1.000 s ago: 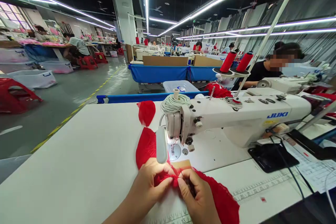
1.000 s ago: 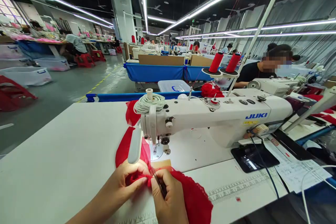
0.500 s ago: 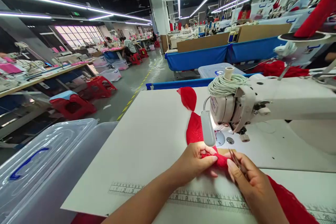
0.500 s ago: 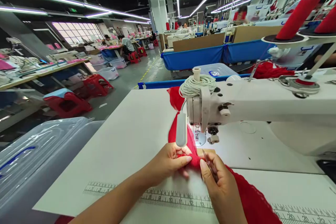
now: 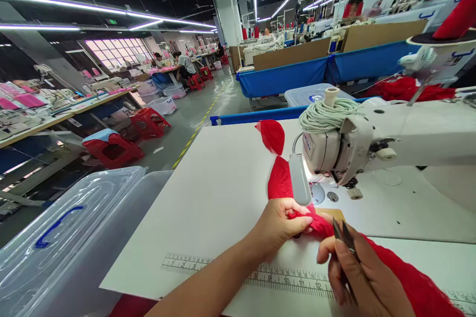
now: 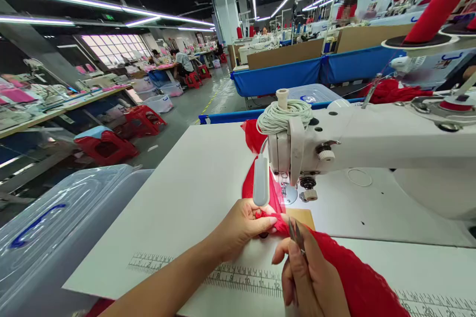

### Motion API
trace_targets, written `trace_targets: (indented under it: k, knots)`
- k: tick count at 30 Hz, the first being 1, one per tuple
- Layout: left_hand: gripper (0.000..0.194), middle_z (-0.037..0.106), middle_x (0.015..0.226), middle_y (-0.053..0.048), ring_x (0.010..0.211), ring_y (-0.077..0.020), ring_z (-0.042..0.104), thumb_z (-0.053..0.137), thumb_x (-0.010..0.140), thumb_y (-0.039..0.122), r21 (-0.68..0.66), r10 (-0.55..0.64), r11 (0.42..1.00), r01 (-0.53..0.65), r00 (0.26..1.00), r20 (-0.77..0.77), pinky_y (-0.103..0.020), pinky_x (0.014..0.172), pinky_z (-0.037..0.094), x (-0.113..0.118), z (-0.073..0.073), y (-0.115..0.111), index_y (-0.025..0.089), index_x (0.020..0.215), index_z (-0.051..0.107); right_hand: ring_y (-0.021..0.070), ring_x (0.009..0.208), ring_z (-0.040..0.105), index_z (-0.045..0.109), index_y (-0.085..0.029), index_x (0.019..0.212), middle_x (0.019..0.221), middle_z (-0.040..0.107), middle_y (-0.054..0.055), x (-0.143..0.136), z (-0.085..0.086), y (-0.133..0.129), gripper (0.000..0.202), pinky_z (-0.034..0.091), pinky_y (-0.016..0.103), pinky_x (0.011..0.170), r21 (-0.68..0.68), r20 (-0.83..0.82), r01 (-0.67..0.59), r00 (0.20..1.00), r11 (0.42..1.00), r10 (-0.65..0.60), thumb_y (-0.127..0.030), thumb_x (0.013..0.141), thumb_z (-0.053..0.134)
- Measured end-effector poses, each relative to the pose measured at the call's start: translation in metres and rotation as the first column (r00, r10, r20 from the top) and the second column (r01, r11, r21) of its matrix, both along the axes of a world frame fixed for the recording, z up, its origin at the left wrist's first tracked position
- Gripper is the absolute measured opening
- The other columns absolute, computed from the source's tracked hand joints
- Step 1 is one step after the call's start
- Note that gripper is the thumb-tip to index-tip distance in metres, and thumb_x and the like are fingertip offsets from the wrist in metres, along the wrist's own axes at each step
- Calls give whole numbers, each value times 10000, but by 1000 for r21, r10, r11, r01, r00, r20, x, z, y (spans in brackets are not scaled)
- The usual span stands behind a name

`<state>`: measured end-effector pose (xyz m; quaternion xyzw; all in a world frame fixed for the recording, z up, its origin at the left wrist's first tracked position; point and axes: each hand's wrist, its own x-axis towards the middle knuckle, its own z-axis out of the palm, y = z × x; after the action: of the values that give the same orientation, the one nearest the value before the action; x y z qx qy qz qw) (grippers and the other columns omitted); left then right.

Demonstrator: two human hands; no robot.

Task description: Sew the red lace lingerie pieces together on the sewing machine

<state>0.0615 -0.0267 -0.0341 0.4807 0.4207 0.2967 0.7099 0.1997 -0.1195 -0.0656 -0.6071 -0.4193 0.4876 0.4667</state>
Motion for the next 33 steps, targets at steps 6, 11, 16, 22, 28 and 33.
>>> trace_targets:
  k: [6,11,16,22,28,33]
  knots:
    - [135,593,582,8,557,-87,500,687,674,215,-8,-5,1000,5,1000,-6,-207,555,358,1,3,-1,136,635,584,183,440,556,419,-151,1419,494,558,-34,-3,-1,4,802,457,277,453,-56,20,-175,984,983,176,-730,864,404]
    - [159,574,580,15,551,-84,499,669,702,234,1,-16,1000,16,1000,21,-206,565,377,-1,1,1,140,612,579,174,452,534,421,-117,1429,478,532,-42,-4,2,9,801,461,279,492,-43,62,-107,992,993,110,-707,890,369]
    - [332,524,566,27,586,-97,519,715,739,388,-13,-5,1000,5,999,33,-224,616,399,-1,-2,2,142,593,545,171,466,527,365,-102,1468,501,531,-40,-2,0,8,828,442,273,479,-23,13,-164,986,986,164,-694,890,397]
    - [262,462,560,43,525,-77,402,740,672,324,50,-41,998,38,997,58,-230,535,316,0,0,0,142,619,559,158,469,510,352,-98,1477,501,509,-47,0,-7,8,805,433,260,489,-18,3,-109,994,994,109,-671,913,380]
    - [275,375,530,65,507,-61,298,685,679,278,82,-35,996,34,999,20,-231,488,198,-1,-1,1,164,562,463,165,465,519,298,-109,1498,496,494,-53,4,-8,9,805,436,253,465,5,-12,-182,983,983,182,-672,924,348]
    - [314,454,528,51,502,-68,399,750,669,342,34,-35,999,33,998,48,-215,503,288,-1,3,1,151,571,521,162,438,519,386,-124,1452,477,498,-53,1,-4,7,760,453,258,479,3,38,-184,982,983,184,-661,914,388]
